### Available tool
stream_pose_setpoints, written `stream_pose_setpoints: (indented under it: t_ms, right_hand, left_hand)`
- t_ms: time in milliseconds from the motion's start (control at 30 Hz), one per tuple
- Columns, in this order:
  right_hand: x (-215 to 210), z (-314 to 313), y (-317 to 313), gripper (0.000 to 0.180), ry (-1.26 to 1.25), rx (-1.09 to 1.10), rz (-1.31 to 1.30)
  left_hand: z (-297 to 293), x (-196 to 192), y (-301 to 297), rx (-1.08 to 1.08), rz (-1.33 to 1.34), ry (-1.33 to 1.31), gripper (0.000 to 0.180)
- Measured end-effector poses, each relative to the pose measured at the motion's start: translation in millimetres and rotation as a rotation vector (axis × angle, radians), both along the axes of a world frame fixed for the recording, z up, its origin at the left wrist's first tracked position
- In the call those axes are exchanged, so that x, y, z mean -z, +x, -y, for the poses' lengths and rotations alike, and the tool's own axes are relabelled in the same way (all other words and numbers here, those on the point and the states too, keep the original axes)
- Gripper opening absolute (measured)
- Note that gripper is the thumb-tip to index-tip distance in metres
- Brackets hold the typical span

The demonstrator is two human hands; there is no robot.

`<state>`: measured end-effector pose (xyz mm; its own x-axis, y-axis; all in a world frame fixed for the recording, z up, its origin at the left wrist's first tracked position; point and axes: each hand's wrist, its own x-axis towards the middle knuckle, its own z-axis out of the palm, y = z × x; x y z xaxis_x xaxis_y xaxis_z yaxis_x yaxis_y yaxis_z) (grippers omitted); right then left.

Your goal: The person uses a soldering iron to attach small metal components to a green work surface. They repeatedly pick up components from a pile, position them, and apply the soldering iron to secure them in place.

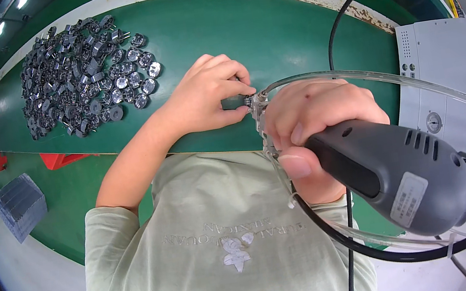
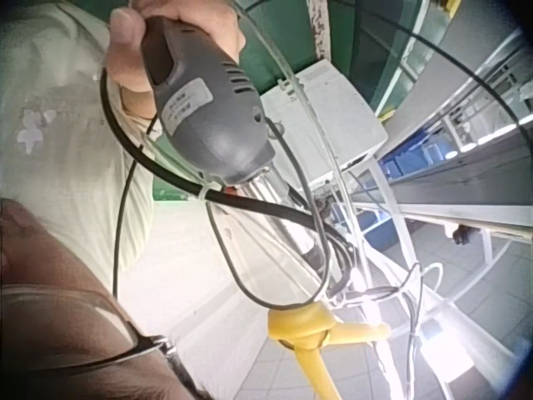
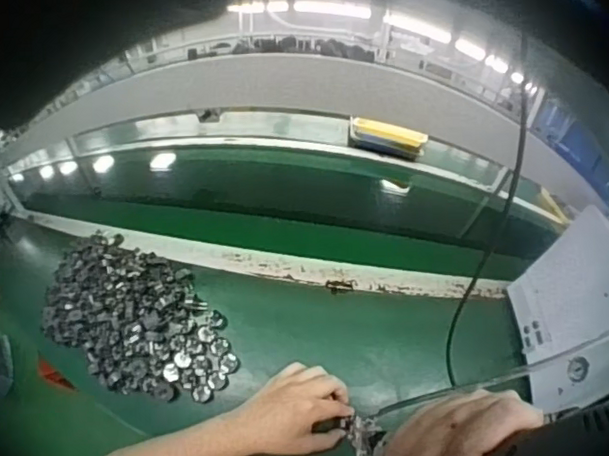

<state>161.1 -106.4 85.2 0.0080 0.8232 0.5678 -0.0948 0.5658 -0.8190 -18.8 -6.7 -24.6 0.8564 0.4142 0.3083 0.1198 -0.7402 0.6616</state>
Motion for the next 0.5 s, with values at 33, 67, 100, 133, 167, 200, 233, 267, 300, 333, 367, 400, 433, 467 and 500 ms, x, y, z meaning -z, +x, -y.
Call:
stream_pose_setpoints:
  t_ms: [33, 67, 100, 133, 167, 200, 233, 267, 300, 333, 367, 400, 433, 467, 500]
  right_hand:
    - [1.9, -2.3, 1.5, 0.027, 0.020, -0.023, -0.022]
    - [2.1, -2.6, 2.4, 0.028, 0.027, -0.037, -0.029]
    - [2.3, -2.9, 3.2, 0.029, 0.033, -0.053, -0.038]
    - [1.5, -2.4, 3.8, 0.030, 0.026, -0.062, -0.032]
    - [1.2, -1.9, 4.0, 0.030, 0.022, -0.065, -0.030]
    - [0.7, -1.6, 4.5, 0.030, 0.018, -0.068, -0.029]
    - [0.6, -1.3, 4.7, 0.030, 0.017, -0.066, -0.032]
    - [0.7, -1.0, 4.5, 0.030, 0.016, -0.064, -0.035]
    - [0.9, -0.8, 4.3, 0.029, 0.015, -0.063, -0.039]
    - [0.9, -1.3, 3.8, 0.029, 0.015, -0.063, -0.043]
    - [0.8, -1.4, 3.4, 0.029, 0.015, -0.062, -0.042]
    - [0.7, -1.5, 3.1, 0.029, 0.016, -0.061, -0.041]
    - [0.3, -1.3, 2.8, 0.029, 0.018, -0.057, -0.036]
    - [0.2, -1.2, 2.3, 0.028, 0.020, -0.051, -0.034]
    - [0.0, -1.2, 1.8, 0.028, 0.022, -0.045, -0.033]
  left_hand:
    - [-0.3, 0.3, 0.1, 0.001, 0.000, 0.001, 0.024]
    - [-0.4, 0.5, 0.1, 0.003, -0.001, 0.002, 0.024]
    - [-0.4, 0.5, -0.1, 0.003, 0.000, 0.001, 0.025]
    - [-0.3, 0.5, -0.1, 0.002, 0.001, 0.000, 0.025]
    - [-0.3, 0.6, -0.1, 0.002, 0.003, -0.001, 0.025]
    - [-0.4, 0.6, 0.0, 0.004, 0.003, -0.003, 0.025]
    - [-0.6, 0.7, 0.2, 0.005, 0.003, -0.005, 0.025]
    - [-0.7, 0.8, 0.3, 0.007, 0.004, -0.006, 0.025]
    - [-0.5, 0.8, 0.1, 0.007, 0.001, -0.005, 0.025]
    - [-0.6, 0.6, -0.1, 0.005, -0.001, -0.002, 0.025]
    - [-0.7, 0.3, -0.2, 0.004, -0.003, 0.000, 0.025]
    - [-0.6, 0.8, -0.1, 0.004, 0.000, -0.001, 0.025]
    - [-0.5, 1.6, 0.0, 0.005, 0.002, -0.001, 0.026]
    - [-0.7, 1.9, 0.0, 0.005, 0.005, -0.001, 0.026]
    - [-0.9, 1.6, 0.1, 0.006, 0.003, -0.001, 0.026]
